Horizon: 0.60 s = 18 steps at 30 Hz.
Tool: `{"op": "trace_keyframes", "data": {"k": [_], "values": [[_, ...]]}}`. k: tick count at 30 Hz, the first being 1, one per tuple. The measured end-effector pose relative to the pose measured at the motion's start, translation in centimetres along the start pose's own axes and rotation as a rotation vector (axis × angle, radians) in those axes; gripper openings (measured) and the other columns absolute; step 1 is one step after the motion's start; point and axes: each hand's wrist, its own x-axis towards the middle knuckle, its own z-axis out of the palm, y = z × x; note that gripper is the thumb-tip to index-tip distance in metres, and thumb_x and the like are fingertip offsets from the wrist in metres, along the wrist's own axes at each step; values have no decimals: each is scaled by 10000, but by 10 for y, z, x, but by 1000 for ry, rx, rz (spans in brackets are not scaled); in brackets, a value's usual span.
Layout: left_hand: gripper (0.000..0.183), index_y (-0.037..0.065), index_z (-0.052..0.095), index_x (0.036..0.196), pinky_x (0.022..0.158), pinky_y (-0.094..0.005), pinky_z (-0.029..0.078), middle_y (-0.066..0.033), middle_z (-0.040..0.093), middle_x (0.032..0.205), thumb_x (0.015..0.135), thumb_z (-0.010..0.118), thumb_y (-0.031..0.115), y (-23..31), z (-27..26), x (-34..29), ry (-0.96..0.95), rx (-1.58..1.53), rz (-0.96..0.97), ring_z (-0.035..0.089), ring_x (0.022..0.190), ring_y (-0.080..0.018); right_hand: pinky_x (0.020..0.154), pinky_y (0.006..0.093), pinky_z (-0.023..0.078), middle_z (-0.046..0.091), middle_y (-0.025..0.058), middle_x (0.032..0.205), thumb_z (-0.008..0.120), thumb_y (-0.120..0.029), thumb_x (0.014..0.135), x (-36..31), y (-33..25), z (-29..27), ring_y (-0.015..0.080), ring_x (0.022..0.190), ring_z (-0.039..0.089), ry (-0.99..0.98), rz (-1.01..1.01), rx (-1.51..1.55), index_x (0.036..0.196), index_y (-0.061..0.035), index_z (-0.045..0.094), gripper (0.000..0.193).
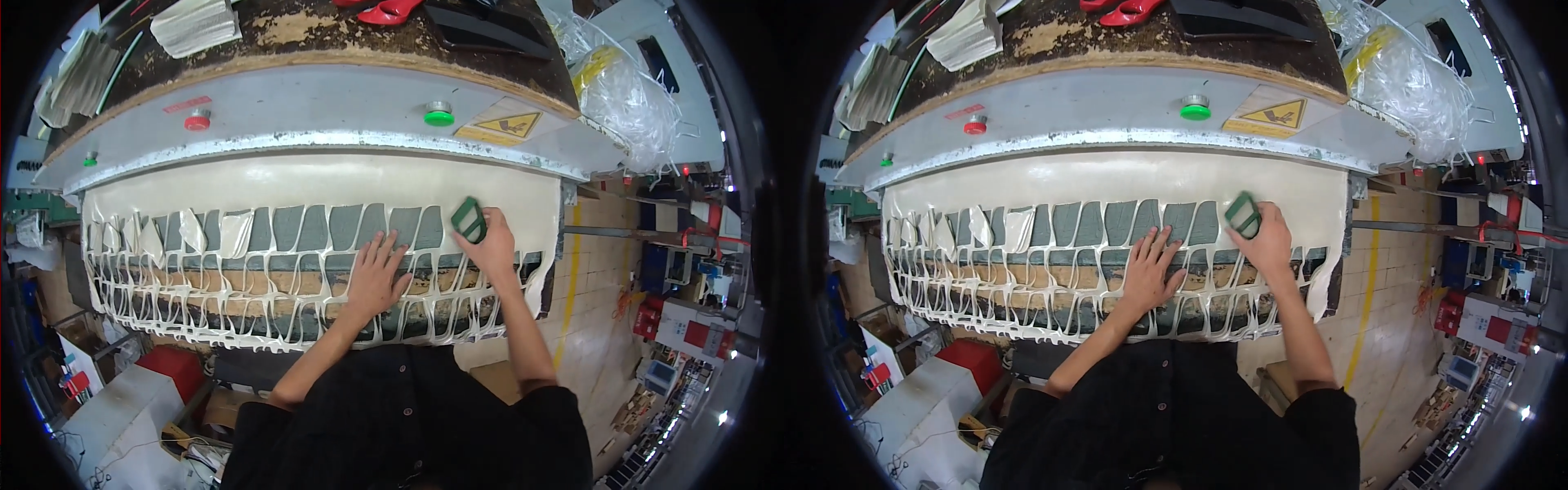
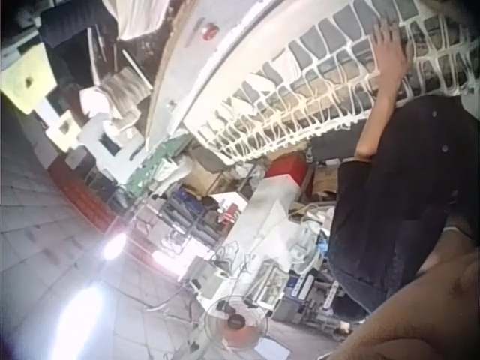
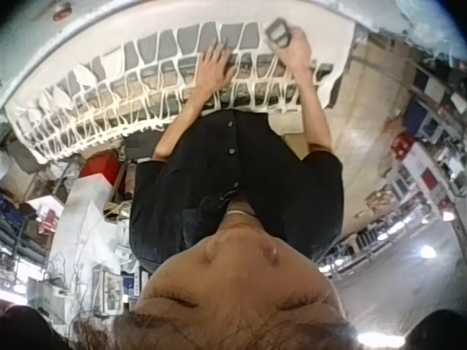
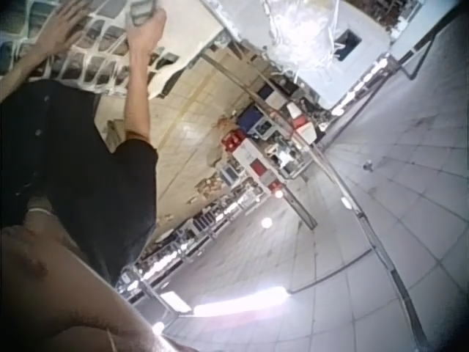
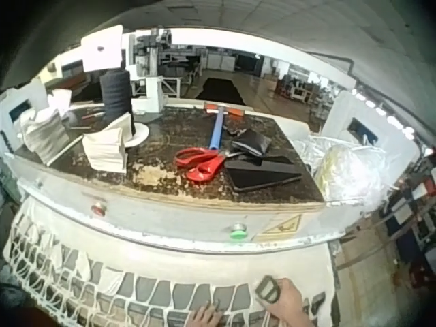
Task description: Using a die-cutting machine to cut shoe components from a sheet of material.
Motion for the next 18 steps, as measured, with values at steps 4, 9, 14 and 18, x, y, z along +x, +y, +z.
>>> {"op": "trace_keyframes", "data": {"k": [4,9,14,18], "values": [[492,82,666,1379,1222,-618,312,-207,501,1574,930,772,251,16,6,0,211,-86,-44,406,1517,-447,930,488,573,712,193,1171,905,-382,853,-14,-26,2,390,1076,705,-56,446,211,1500,-32,541,821],[455,74,659,1313,1191,-598,353,-192,576,1440,861,712,69,40,8,19,293,-196,126,494,1440,-432,1127,509,474,699,232,1288,934,-357,800,-42,27,16,433,1278,617,51,-125,97,1489,-93,595,812],[683,19,556,1472,1250,-584,320,-211,612,1460,793,619,-13,45,13,30,16,-409,219,533,1439,-397,1281,733,79,585,251,1570,923,-317,805,-44,46,34,456,1623,303,2,-152,170,1528,-169,586,811],[765,1,467,1579,1316,-622,207,-216,546,1592,827,605,35,24,10,37,-255,-436,204,446,1543,-406,1260,747,-64,556,219,1621,901,-310,817,-45,54,37,442,1667,211,-23,-167,256,1537,-199,586,794]]}}
